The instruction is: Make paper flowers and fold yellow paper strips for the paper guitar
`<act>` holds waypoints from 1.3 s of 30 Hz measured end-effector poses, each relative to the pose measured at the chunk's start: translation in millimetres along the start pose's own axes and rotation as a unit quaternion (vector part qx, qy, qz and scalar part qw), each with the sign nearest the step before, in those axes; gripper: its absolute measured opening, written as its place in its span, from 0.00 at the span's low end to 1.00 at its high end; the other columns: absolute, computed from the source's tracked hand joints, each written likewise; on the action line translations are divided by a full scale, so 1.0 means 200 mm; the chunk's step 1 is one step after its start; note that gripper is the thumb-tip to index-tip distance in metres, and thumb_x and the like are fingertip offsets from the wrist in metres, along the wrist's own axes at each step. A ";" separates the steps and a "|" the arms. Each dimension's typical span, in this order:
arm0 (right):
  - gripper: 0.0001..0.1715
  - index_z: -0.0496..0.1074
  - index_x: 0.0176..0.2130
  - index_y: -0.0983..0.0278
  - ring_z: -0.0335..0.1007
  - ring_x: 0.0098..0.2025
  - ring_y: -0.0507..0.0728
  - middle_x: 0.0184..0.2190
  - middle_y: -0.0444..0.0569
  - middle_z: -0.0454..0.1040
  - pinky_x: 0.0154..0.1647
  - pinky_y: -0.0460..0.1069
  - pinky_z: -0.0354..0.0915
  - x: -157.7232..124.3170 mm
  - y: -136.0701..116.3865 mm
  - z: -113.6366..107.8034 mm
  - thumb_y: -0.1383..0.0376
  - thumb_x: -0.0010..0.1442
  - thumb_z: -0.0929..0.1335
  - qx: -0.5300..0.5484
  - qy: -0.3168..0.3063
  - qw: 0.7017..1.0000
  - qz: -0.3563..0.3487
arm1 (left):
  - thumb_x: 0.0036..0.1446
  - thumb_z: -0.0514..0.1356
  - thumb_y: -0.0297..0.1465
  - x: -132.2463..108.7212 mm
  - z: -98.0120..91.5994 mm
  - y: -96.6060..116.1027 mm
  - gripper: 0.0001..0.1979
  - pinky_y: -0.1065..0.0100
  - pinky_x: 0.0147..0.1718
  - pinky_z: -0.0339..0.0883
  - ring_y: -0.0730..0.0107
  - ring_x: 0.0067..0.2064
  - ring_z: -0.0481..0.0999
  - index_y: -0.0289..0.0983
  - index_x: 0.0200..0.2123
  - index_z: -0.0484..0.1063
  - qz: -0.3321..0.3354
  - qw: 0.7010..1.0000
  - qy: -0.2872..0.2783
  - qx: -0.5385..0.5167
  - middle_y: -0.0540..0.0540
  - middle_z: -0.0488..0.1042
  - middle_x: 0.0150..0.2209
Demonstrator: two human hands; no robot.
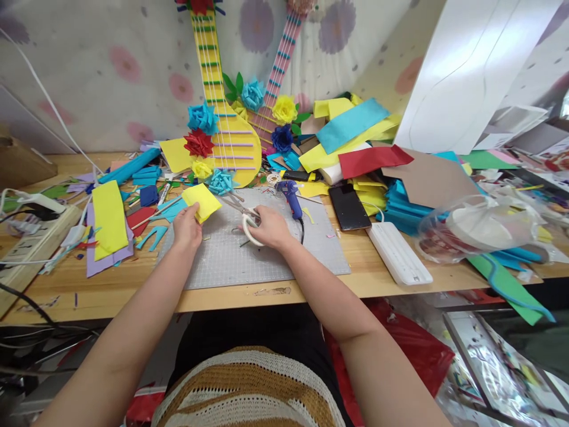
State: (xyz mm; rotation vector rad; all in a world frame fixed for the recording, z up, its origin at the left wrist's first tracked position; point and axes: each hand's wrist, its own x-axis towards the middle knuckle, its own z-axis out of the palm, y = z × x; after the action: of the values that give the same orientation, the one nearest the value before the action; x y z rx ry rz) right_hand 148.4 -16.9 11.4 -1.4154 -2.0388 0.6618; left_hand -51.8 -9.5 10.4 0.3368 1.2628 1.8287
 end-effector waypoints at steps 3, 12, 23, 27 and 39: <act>0.27 0.64 0.31 0.63 0.63 0.25 0.52 0.24 0.45 0.66 0.27 0.49 0.62 0.02 0.01 -0.04 0.42 0.50 0.65 0.246 -0.106 0.960 0.086 | 0.49 0.57 0.22 0.00 0.00 0.01 0.05 0.75 0.29 0.68 0.77 0.27 0.74 0.35 0.25 0.63 -0.032 0.999 -0.004 -0.028 0.51 0.72 0.25; 0.36 0.68 0.33 0.68 0.66 0.25 0.53 0.26 0.51 0.71 0.27 0.48 0.63 0.01 0.03 -0.10 0.39 0.57 0.55 0.444 -0.463 0.757 0.124 | 0.46 0.57 0.18 0.00 0.00 0.03 0.07 0.73 0.28 0.69 0.76 0.25 0.73 0.35 0.27 0.64 -0.063 0.997 0.041 -0.002 0.52 0.72 0.24; 0.38 0.69 0.35 0.69 0.64 0.22 0.52 0.24 0.51 0.71 0.26 0.48 0.63 0.01 0.03 -0.10 0.43 0.62 0.49 0.461 -0.487 0.728 0.142 | 0.45 0.55 0.18 0.01 0.00 0.00 0.07 0.72 0.31 0.71 0.74 0.28 0.75 0.34 0.27 0.68 -0.067 0.998 0.014 0.003 0.49 0.74 0.26; 0.39 0.69 0.36 0.69 0.64 0.23 0.51 0.25 0.51 0.71 0.27 0.47 0.64 0.01 0.04 -0.09 0.44 0.62 0.48 0.465 -0.485 0.724 0.155 | 0.45 0.54 0.18 0.01 0.01 0.01 0.07 0.72 0.30 0.71 0.74 0.27 0.75 0.34 0.27 0.67 -0.074 0.997 0.019 0.008 0.49 0.74 0.26; 0.39 0.69 0.36 0.70 0.68 0.23 0.52 0.25 0.52 0.72 0.27 0.48 0.67 0.03 0.06 -0.08 0.43 0.62 0.49 0.489 -0.494 0.705 0.139 | 0.44 0.54 0.19 -0.02 0.02 0.03 0.08 0.69 0.31 0.72 0.73 0.27 0.74 0.34 0.29 0.68 -0.077 0.997 0.017 0.017 0.49 0.73 0.26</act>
State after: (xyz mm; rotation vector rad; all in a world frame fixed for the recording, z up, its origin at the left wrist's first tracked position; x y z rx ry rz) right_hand 165.3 -6.3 15.2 -0.6667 -1.4714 2.5849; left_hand -49.9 -11.4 18.2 0.2220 1.3081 1.6894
